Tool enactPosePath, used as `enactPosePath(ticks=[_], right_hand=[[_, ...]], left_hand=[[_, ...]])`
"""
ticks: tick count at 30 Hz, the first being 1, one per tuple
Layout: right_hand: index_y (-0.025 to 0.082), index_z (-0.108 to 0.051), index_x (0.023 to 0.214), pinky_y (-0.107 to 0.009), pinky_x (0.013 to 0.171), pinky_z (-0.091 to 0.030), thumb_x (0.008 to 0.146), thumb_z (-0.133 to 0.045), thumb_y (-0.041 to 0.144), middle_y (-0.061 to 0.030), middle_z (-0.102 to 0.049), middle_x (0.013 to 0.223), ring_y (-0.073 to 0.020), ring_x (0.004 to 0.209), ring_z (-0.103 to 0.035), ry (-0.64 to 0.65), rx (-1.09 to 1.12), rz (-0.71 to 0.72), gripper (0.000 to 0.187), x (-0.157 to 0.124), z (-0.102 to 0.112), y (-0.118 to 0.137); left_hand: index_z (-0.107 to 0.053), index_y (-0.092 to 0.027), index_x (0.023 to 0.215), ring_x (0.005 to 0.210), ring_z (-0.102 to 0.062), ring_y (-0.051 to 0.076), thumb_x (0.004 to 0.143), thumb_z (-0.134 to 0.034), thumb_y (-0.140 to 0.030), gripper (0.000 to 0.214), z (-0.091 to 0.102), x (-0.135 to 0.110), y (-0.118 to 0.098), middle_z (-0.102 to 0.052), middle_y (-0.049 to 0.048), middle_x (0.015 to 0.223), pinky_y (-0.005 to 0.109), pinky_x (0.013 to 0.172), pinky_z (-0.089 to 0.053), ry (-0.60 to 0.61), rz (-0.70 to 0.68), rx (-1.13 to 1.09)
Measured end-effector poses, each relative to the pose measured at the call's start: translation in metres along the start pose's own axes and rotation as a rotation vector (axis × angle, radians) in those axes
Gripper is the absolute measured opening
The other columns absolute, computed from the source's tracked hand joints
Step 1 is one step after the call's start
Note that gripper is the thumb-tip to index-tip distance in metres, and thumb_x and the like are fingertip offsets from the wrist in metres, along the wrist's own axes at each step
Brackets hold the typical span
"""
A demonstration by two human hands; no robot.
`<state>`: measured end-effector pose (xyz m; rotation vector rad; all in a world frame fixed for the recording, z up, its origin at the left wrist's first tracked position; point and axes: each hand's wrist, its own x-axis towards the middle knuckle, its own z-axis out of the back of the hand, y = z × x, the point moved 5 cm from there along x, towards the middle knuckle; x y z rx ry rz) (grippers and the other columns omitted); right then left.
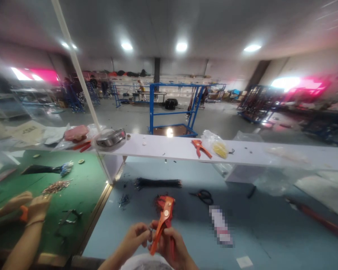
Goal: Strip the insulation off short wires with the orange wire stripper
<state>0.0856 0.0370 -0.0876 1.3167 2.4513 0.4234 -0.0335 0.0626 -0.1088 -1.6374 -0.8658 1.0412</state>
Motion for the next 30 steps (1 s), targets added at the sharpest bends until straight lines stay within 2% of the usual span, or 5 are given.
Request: enactPosePath(ticks=[8, 10, 17, 24, 30], right_hand=[[0.013, -0.066, 0.104, -0.037, 0.073, -0.045, 0.073, -0.053, 0.032, -0.0094, -0.068, 0.089, -0.0176, 0.073, -0.060, -0.030, 0.018, 0.025, 0.039, -0.003, -0.005, 0.004], [0.014, -0.066, 0.102, -0.037, 0.074, -0.045, 0.073, -0.052, 0.030, -0.0090, -0.067, 0.095, -0.0164, 0.074, -0.060, -0.058, 0.036, 0.060, 0.037, -0.004, -0.003, 0.007], [0.011, -0.061, 0.109, -0.042, 0.080, -0.044, 0.066, -0.056, 0.026, -0.0090, -0.069, 0.075, -0.0208, 0.072, -0.064, -0.037, -0.147, -0.013, 0.045, -0.006, -0.004, 0.008], [0.014, -0.055, 0.111, -0.037, 0.069, -0.048, 0.058, -0.060, 0.016, -0.0059, -0.069, 0.075, -0.0195, 0.064, -0.065, -0.272, -0.375, 0.116, 0.053, -0.005, 0.002, 0.016], [0.014, -0.052, 0.117, -0.034, 0.068, -0.047, 0.058, -0.061, 0.015, -0.0053, -0.069, 0.074, -0.0170, 0.061, -0.064, -0.144, -0.369, -0.045, 0.060, -0.007, -0.002, -0.004]], left_hand=[[-0.048, -0.015, 0.061, 0.052, -0.036, 0.007, 0.071, -0.058, -0.032, 0.022, 0.006, -0.002, -0.022, -0.041, -0.0055, 0.053, 0.021, 0.051, -0.029, -0.111, -0.114, 0.170], [-0.046, -0.016, 0.060, 0.050, -0.036, 0.008, 0.071, -0.057, -0.032, 0.021, 0.009, -0.002, -0.021, -0.041, -0.0058, 0.052, 0.021, 0.050, -0.028, -0.129, -0.114, 0.216], [-0.049, -0.017, 0.064, 0.048, -0.044, 0.010, 0.070, -0.053, -0.032, 0.016, 0.006, -0.001, -0.011, -0.049, -0.0040, 0.050, 0.021, 0.051, -0.033, -0.082, -0.025, 0.352], [-0.050, -0.017, 0.064, 0.050, -0.040, 0.010, 0.072, -0.052, -0.037, 0.022, 0.019, -0.009, -0.029, -0.043, -0.0049, 0.053, 0.021, 0.050, -0.031, -0.296, -0.117, 0.487], [-0.051, -0.017, 0.067, 0.055, -0.044, 0.011, 0.079, -0.049, -0.037, 0.023, 0.009, -0.016, -0.035, -0.050, -0.0029, 0.058, 0.021, 0.055, -0.033, -0.295, -0.175, 0.592]])
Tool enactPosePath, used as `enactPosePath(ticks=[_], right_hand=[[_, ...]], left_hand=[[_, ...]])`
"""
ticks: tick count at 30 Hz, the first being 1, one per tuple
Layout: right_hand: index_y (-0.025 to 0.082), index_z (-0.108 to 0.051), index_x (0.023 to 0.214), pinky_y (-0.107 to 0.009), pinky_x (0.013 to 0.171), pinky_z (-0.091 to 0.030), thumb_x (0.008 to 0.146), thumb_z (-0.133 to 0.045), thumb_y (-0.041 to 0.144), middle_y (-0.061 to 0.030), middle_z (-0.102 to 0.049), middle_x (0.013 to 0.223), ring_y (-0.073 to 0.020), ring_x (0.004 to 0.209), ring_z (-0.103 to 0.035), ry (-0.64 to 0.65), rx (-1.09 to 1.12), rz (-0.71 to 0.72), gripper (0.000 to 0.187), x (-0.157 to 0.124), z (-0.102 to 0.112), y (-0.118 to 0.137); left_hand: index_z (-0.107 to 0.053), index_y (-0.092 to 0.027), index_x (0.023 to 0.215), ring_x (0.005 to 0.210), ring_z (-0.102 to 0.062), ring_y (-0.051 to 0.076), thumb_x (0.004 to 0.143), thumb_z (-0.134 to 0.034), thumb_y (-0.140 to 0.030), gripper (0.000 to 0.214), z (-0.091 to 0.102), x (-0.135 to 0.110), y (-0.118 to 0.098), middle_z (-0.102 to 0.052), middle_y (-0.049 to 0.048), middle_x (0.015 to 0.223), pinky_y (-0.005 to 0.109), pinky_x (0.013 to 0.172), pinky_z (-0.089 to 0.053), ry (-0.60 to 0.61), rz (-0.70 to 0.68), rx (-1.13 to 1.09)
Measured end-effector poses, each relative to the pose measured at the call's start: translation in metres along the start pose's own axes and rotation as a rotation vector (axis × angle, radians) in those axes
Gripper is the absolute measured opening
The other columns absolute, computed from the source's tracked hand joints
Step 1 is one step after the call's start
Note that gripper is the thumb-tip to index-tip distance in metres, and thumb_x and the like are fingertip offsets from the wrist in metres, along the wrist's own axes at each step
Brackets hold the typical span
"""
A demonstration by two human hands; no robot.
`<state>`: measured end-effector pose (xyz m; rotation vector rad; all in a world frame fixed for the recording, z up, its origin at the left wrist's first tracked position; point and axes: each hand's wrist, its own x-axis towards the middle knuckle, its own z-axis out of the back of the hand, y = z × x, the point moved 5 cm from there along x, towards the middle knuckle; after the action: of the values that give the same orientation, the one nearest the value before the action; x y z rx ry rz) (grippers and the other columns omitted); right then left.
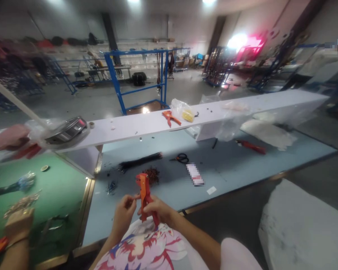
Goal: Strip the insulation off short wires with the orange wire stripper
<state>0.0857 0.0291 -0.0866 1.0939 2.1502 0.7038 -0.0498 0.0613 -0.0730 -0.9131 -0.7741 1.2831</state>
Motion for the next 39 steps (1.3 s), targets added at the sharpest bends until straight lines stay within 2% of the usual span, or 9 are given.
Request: enactPosePath(ticks=[6, 12, 18, 24, 27, 31, 34, 39], right_hand=[[0.014, -0.054, 0.116, -0.039, 0.077, -0.046, 0.066, -0.054, 0.020, -0.0072, -0.070, 0.080, -0.0196, 0.074, -0.065, 0.063, 0.204, -0.007, 0.051, 0.003, -0.004, 0.000], [0.013, -0.059, 0.105, -0.042, 0.079, -0.044, 0.067, -0.045, 0.028, -0.0106, -0.068, 0.091, -0.0216, 0.080, -0.062, 0.075, 0.415, -0.061, 0.044, 0.000, -0.006, 0.007], [0.014, -0.060, 0.105, -0.042, 0.080, -0.043, 0.065, -0.046, 0.026, -0.0102, -0.067, 0.094, -0.0205, 0.079, -0.061, 0.017, 0.459, -0.018, 0.044, 0.000, -0.003, 0.008], [0.014, -0.062, 0.100, -0.042, 0.082, -0.042, 0.065, -0.047, 0.025, -0.0086, -0.067, 0.092, -0.0186, 0.075, -0.061, 0.036, 0.477, -0.019, 0.040, 0.002, -0.001, 0.004], [0.013, -0.062, 0.096, -0.043, 0.083, -0.041, 0.062, -0.048, 0.022, -0.0079, -0.067, 0.089, -0.0173, 0.072, -0.061, 0.040, 0.449, -0.025, 0.037, 0.003, -0.002, 0.004], [0.011, -0.062, 0.093, -0.045, 0.082, -0.040, 0.059, -0.047, 0.022, -0.0076, -0.067, 0.077, -0.0192, 0.069, -0.061, 0.043, 0.399, -0.054, 0.038, 0.008, -0.004, 0.003], [0.011, -0.062, 0.094, -0.045, 0.083, -0.038, 0.059, -0.045, 0.021, -0.0066, -0.066, 0.070, -0.0195, 0.068, -0.061, 0.024, 0.386, -0.084, 0.041, 0.013, -0.002, 0.000], [0.010, -0.062, 0.095, -0.044, 0.085, -0.037, 0.059, -0.043, 0.022, -0.0070, -0.066, 0.068, -0.0203, 0.068, -0.062, 0.042, 0.402, -0.111, 0.042, 0.019, 0.003, -0.006]], left_hand=[[-0.054, -0.017, 0.068, 0.056, -0.044, 0.011, 0.080, -0.049, -0.034, 0.021, -0.001, -0.005, -0.003, -0.050, -0.0025, 0.058, 0.021, 0.056, -0.033, -0.027, -0.064, 0.083], [-0.056, -0.017, 0.069, 0.055, -0.045, 0.011, 0.081, -0.048, -0.033, 0.022, -0.003, -0.008, -0.010, -0.052, -0.0013, 0.059, 0.021, 0.056, -0.034, -0.004, -0.113, 0.036], [-0.057, -0.018, 0.070, 0.056, -0.046, 0.011, 0.081, -0.049, -0.033, 0.021, -0.004, -0.006, -0.011, -0.054, -0.0011, 0.060, 0.021, 0.058, -0.033, 0.018, -0.109, 0.053], [-0.056, -0.017, 0.071, 0.056, -0.046, 0.011, 0.081, -0.049, -0.035, 0.022, -0.005, -0.004, -0.008, -0.053, -0.0013, 0.060, 0.022, 0.057, -0.035, 0.056, -0.089, 0.023], [-0.055, -0.016, 0.070, 0.058, -0.049, 0.012, 0.078, -0.052, -0.042, 0.027, -0.007, -0.001, -0.001, -0.055, -0.0002, 0.062, 0.022, 0.057, -0.039, 0.086, -0.025, -0.105], [-0.055, -0.016, 0.065, 0.054, -0.049, 0.013, 0.069, -0.057, -0.059, 0.043, -0.005, 0.007, 0.007, -0.053, -0.0001, 0.056, 0.024, 0.054, -0.040, 0.107, 0.070, -0.211], [-0.056, -0.016, 0.060, 0.054, -0.050, 0.014, 0.061, -0.058, -0.069, 0.053, -0.001, 0.011, 0.007, -0.051, -0.0007, 0.053, 0.024, 0.054, -0.041, 0.098, 0.088, -0.210], [-0.059, -0.016, 0.067, 0.063, -0.058, 0.019, 0.054, -0.058, -0.074, 0.059, 0.004, 0.009, 0.009, -0.062, 0.0027, 0.063, 0.027, 0.062, -0.045, 0.091, 0.103, -0.091]])
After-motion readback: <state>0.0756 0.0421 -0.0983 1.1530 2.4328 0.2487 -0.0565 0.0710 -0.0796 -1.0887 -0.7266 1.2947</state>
